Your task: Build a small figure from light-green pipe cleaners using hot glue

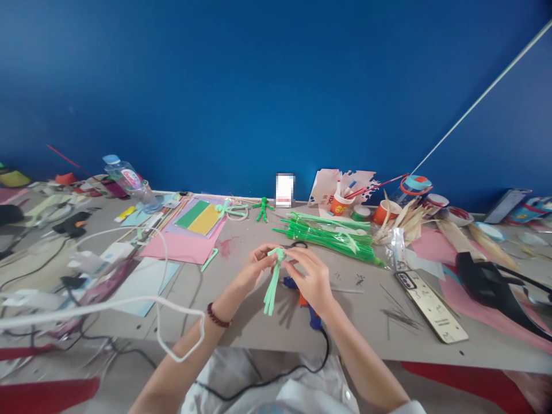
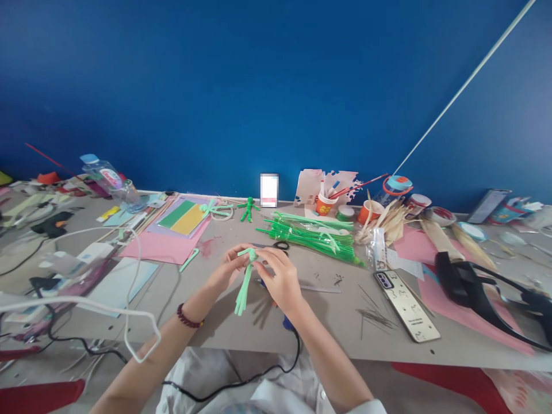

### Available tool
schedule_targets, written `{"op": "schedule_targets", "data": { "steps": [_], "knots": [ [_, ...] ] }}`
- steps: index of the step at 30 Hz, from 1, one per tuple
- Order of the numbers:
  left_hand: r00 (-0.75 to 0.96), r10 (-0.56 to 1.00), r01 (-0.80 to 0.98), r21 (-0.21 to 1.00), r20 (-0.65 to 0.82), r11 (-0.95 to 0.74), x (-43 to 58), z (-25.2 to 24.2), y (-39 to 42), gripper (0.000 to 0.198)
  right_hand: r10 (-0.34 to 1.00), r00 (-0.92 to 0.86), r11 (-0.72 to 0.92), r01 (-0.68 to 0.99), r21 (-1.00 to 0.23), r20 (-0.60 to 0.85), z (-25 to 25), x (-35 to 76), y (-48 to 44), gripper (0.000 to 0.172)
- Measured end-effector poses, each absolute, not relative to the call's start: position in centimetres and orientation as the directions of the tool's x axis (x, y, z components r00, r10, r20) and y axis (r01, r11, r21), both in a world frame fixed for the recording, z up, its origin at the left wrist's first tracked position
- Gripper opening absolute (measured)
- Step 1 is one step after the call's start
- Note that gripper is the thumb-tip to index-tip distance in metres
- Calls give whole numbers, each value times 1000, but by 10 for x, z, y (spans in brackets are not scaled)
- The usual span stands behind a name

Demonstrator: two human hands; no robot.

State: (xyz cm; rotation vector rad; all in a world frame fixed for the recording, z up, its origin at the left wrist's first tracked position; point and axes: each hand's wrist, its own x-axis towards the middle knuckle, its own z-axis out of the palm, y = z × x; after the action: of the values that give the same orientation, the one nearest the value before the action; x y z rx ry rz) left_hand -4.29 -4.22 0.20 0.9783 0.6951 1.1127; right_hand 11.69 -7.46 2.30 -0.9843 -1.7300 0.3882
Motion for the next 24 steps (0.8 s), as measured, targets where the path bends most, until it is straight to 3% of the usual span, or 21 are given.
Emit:
{"op": "schedule_targets", "data": {
  "steps": [12, 17, 24],
  "knots": [
    [316, 949, -388, 914, 10, 119, -39, -5, -41, 27, 770, 27, 576, 401, -712, 638, 6, 114, -72, 10],
    [324, 946, -377, 918, 5, 124, -39, -3, -42, 27, 837, 72, 490, 342, -802, 542, 5, 114, -73, 24],
    [290, 957, -383, 919, 18, 98, -38, -8, -41, 26, 738, 40, 590, 447, -672, 674, 1, 113, -71, 18]
  ]
}}
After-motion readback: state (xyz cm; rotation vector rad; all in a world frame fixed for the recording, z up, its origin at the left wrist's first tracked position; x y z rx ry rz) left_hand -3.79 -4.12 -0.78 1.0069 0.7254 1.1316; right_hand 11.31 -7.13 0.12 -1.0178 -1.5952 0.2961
